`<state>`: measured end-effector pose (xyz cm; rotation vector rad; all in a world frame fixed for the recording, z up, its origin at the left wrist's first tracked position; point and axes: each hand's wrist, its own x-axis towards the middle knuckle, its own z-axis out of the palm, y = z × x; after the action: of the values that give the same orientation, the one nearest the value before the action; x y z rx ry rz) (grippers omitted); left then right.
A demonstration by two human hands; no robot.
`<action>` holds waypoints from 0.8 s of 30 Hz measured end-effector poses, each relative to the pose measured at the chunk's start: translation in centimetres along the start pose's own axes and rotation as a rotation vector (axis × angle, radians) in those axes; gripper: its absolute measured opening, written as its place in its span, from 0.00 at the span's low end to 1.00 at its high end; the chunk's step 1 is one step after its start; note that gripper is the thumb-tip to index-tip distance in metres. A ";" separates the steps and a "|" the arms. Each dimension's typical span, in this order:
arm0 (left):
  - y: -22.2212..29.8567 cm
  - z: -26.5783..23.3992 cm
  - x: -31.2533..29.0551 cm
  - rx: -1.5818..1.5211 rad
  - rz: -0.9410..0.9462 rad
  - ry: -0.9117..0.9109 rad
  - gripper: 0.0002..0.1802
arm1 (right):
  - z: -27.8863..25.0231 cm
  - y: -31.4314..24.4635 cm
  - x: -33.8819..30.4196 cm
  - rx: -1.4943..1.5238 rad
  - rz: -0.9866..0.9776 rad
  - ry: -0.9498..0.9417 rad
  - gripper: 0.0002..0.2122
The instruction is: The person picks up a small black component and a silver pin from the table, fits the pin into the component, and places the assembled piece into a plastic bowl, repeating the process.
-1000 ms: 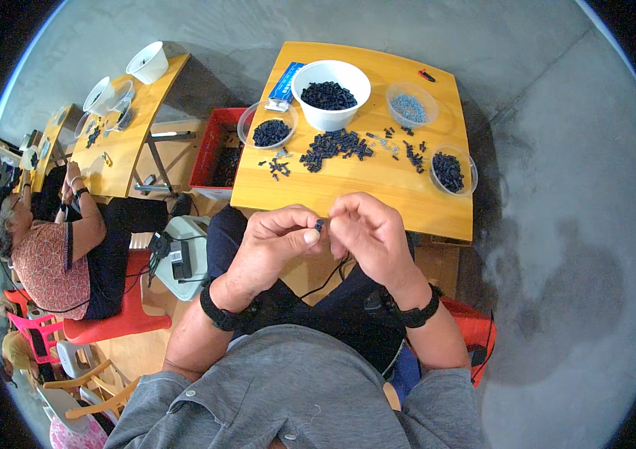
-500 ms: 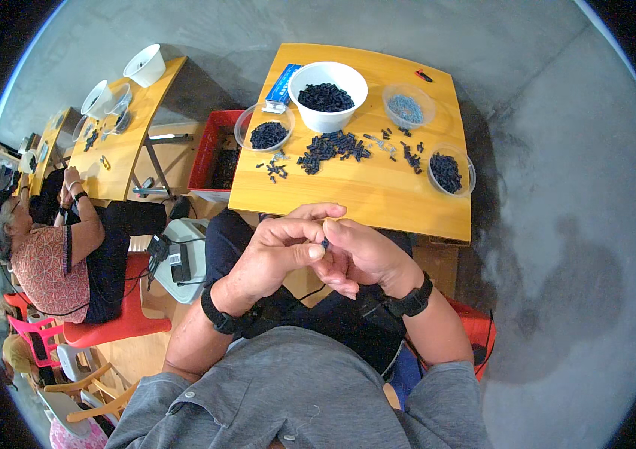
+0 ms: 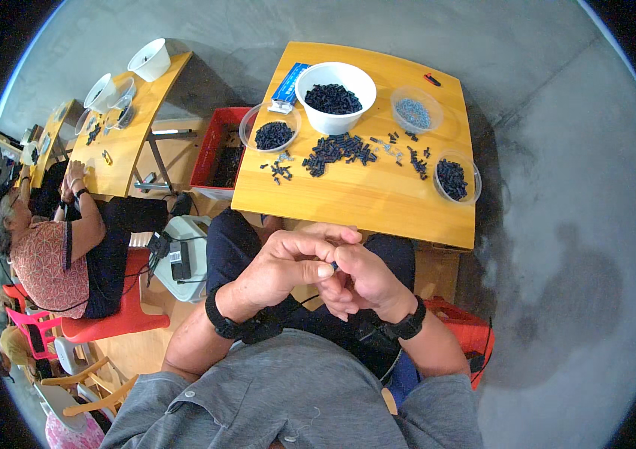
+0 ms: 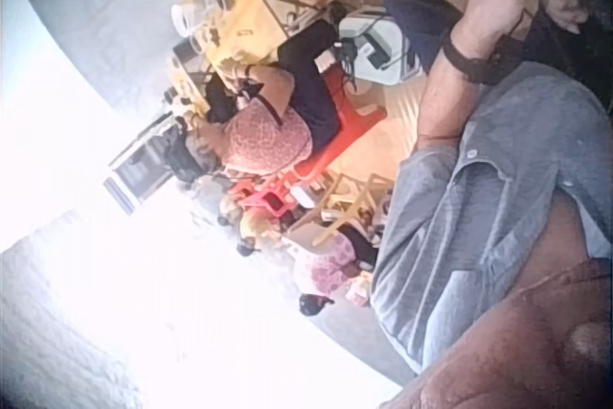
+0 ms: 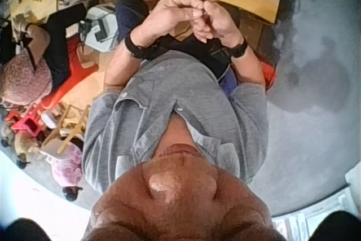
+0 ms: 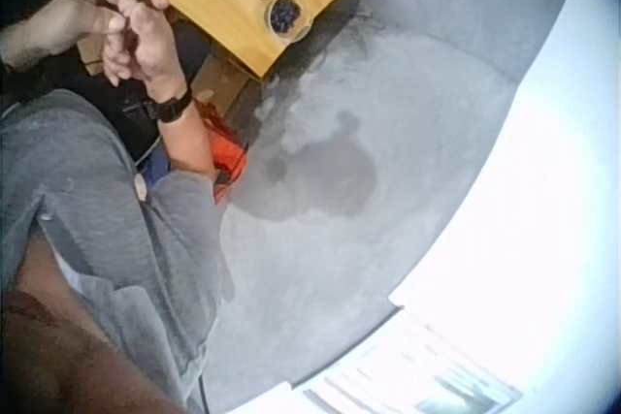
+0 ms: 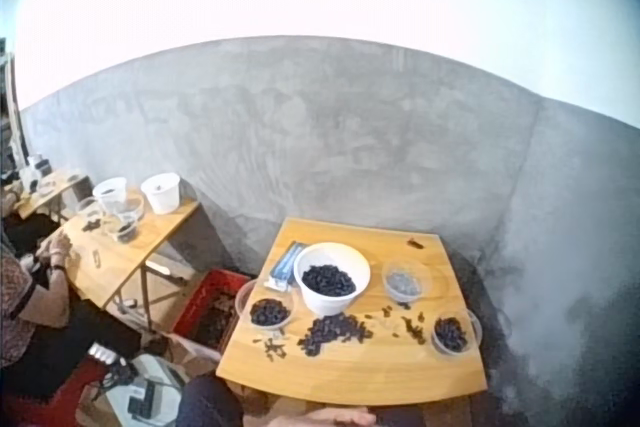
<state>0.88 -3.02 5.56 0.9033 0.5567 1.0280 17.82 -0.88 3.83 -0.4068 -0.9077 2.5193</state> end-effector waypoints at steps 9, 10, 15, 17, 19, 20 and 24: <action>0.0 -0.4 0.5 0.084 0.005 -0.016 0.09 | 2.0 -0.2 0.9 0.008 0.085 0.303 0.21; 0.2 -0.3 0.4 0.080 -0.014 -0.002 0.09 | 2.1 0.2 1.1 0.102 0.064 0.301 0.20; 0.4 -1.4 0.1 0.024 -0.185 0.069 0.09 | 1.0 3.6 2.0 0.331 -0.111 0.160 0.17; -0.3 -2.3 -0.1 0.015 -0.195 0.068 0.09 | 0.9 3.7 2.2 0.337 -0.061 0.204 0.17; -0.7 -2.6 0.0 0.030 -0.198 0.087 0.09 | 0.8 2.8 2.3 0.312 0.003 0.262 0.19; -1.0 -2.5 0.2 0.030 -0.195 0.087 0.09 | 0.5 2.3 2.2 0.309 0.004 0.260 0.19; -1.3 -1.7 1.3 -0.056 -0.229 0.038 0.20 | -0.8 -0.9 0.9 -0.134 0.006 0.548 0.19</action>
<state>0.77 -1.55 3.54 0.7525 0.6450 0.8501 17.65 0.61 3.77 -1.0755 -0.8456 2.1742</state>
